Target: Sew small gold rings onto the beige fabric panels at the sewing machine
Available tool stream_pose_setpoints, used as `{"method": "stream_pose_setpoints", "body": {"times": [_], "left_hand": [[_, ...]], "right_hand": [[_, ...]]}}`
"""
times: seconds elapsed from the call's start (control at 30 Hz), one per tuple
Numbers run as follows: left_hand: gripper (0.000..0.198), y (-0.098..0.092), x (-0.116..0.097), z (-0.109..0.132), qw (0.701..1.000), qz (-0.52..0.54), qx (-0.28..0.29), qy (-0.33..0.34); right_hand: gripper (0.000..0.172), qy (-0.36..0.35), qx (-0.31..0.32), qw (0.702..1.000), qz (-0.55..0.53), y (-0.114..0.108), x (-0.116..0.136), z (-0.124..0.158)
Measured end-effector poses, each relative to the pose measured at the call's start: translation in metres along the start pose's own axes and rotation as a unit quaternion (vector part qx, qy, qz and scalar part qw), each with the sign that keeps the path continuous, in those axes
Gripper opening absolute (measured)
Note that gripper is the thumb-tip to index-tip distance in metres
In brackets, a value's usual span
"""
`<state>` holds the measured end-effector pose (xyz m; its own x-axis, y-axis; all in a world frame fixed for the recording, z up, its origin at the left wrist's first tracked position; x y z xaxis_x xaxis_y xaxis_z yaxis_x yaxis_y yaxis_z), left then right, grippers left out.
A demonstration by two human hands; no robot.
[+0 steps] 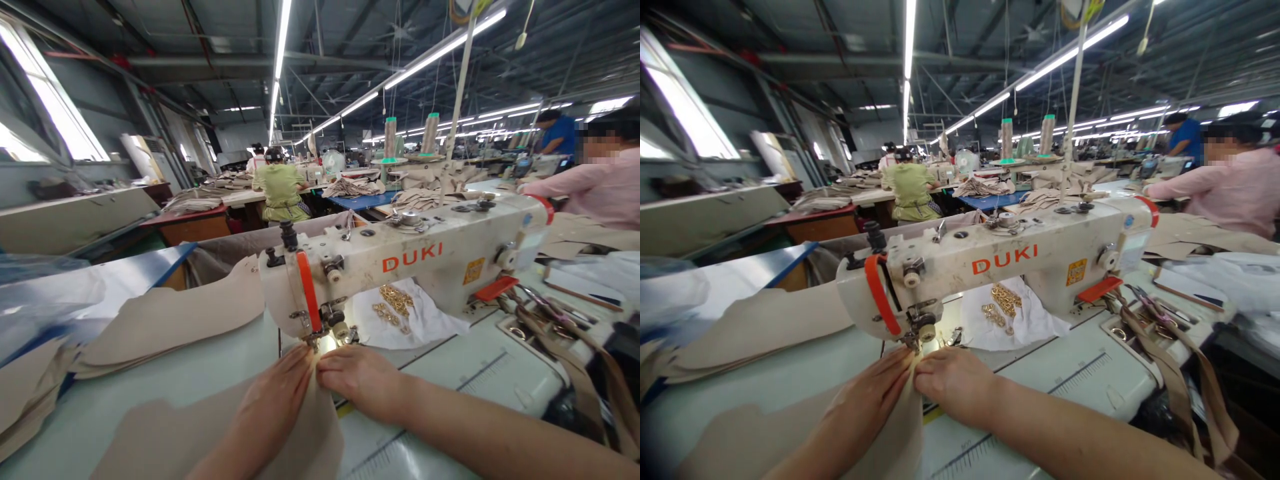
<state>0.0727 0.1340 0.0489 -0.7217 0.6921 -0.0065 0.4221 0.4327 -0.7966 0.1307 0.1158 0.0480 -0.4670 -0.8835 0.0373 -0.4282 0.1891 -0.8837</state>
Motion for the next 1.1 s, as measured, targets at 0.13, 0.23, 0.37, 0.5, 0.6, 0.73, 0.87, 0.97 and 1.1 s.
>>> {"method": "stream_pose_setpoints", "body": {"times": [0.13,0.23,0.37,0.5,0.6,0.73,0.87,0.97,1.1], "left_hand": [[0.031,0.004,0.000,-0.001,1.000,-0.026,0.013,0.006],[0.033,0.008,0.000,0.000,0.998,-0.046,0.032,0.012],[0.034,0.012,0.002,0.002,0.997,-0.042,0.059,-0.006],[0.034,0.012,0.002,0.004,0.997,-0.025,0.072,-0.028],[0.034,0.009,0.003,0.003,0.997,-0.021,0.062,-0.042],[0.033,0.011,0.004,-0.001,0.996,-0.029,0.071,-0.042],[0.033,0.006,0.005,0.005,0.995,-0.037,0.064,-0.068],[0.032,-0.007,-0.002,0.022,0.995,-0.026,0.053,-0.079],[0.036,-0.025,-0.007,0.047,0.990,-0.003,0.067,-0.123]], "right_hand": [[0.009,0.000,0.000,1.000,-0.006,0.002,-0.001,0.000],[0.009,-0.001,-0.004,1.000,-0.009,0.004,-0.001,0.000],[0.009,0.002,-0.004,1.000,-0.020,0.006,-0.003,0.001],[0.009,0.002,-0.005,1.000,-0.028,0.007,-0.003,0.003],[0.009,0.001,-0.013,1.000,-0.028,0.006,-0.002,0.002],[0.008,0.006,-0.020,0.999,-0.024,0.005,-0.005,0.001],[0.010,-0.006,-0.011,1.000,-0.018,0.005,0.001,0.001],[0.013,-0.041,-0.002,0.999,-0.019,0.005,0.022,0.002],[0.015,-0.071,0.003,0.997,-0.019,0.005,0.047,0.005]]}}
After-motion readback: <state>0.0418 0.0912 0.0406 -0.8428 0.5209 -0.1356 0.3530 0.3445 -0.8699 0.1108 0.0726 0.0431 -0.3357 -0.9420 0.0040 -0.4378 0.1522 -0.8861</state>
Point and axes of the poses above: each hand's wrist, its own z-axis away from the middle knuckle, its own y-axis out of the palm, x = y × z, the point moved 10 cm from there along -z, towards the middle knuckle, and after that the axes turned 9 degrees about -x, right-handed, at the moved point
